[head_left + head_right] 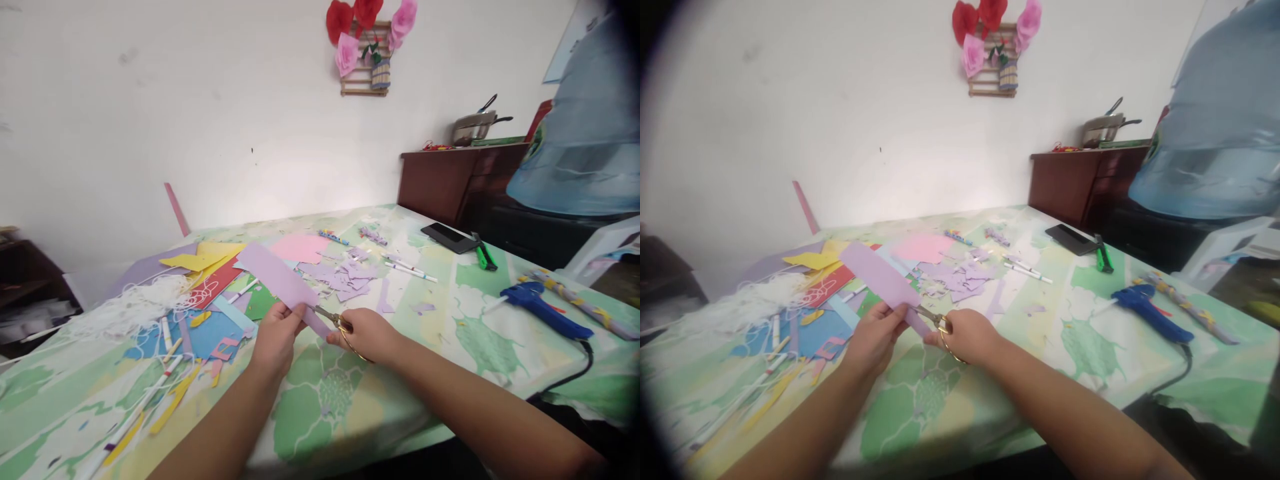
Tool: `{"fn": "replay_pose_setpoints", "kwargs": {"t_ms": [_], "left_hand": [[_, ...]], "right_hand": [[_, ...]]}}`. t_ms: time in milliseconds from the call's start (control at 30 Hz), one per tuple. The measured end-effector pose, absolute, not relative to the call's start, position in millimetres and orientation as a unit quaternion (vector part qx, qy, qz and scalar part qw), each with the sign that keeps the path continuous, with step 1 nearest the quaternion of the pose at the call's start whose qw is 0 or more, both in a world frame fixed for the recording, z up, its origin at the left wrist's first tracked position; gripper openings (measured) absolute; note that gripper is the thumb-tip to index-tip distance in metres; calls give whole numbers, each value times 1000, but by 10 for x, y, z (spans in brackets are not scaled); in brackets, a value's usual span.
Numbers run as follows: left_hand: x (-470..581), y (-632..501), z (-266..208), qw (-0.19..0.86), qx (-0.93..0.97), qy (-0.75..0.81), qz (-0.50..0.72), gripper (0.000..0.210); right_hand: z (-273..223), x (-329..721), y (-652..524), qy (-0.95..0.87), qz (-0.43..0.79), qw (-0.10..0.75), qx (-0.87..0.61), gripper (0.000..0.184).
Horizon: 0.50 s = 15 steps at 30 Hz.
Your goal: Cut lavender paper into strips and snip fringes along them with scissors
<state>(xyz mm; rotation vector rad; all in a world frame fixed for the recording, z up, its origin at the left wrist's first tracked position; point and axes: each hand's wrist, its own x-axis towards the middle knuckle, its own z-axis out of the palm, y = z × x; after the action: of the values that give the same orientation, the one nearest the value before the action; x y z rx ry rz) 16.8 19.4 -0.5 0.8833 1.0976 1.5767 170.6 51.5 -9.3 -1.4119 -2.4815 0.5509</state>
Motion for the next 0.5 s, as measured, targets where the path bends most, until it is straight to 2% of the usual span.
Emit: {"fn": "replay_pose_setpoints", "kwargs": {"t_ms": [133, 267, 400, 500], "left_hand": [[76, 206, 28, 485, 359, 494, 626, 15], [13, 177, 71, 536, 382, 501, 562, 11], [53, 118, 88, 603, 469, 504, 403, 7], [49, 112, 98, 551, 530, 531, 365, 10]], "right_hand": [[-77, 1787, 566, -832, 233, 141, -483, 46], [-83, 1834, 616, -771, 372, 282, -433, 36], [-128, 1758, 624, -621, 575, 419, -327, 21], [-160, 1708, 655, -512, 633, 494, -305, 16]]}}
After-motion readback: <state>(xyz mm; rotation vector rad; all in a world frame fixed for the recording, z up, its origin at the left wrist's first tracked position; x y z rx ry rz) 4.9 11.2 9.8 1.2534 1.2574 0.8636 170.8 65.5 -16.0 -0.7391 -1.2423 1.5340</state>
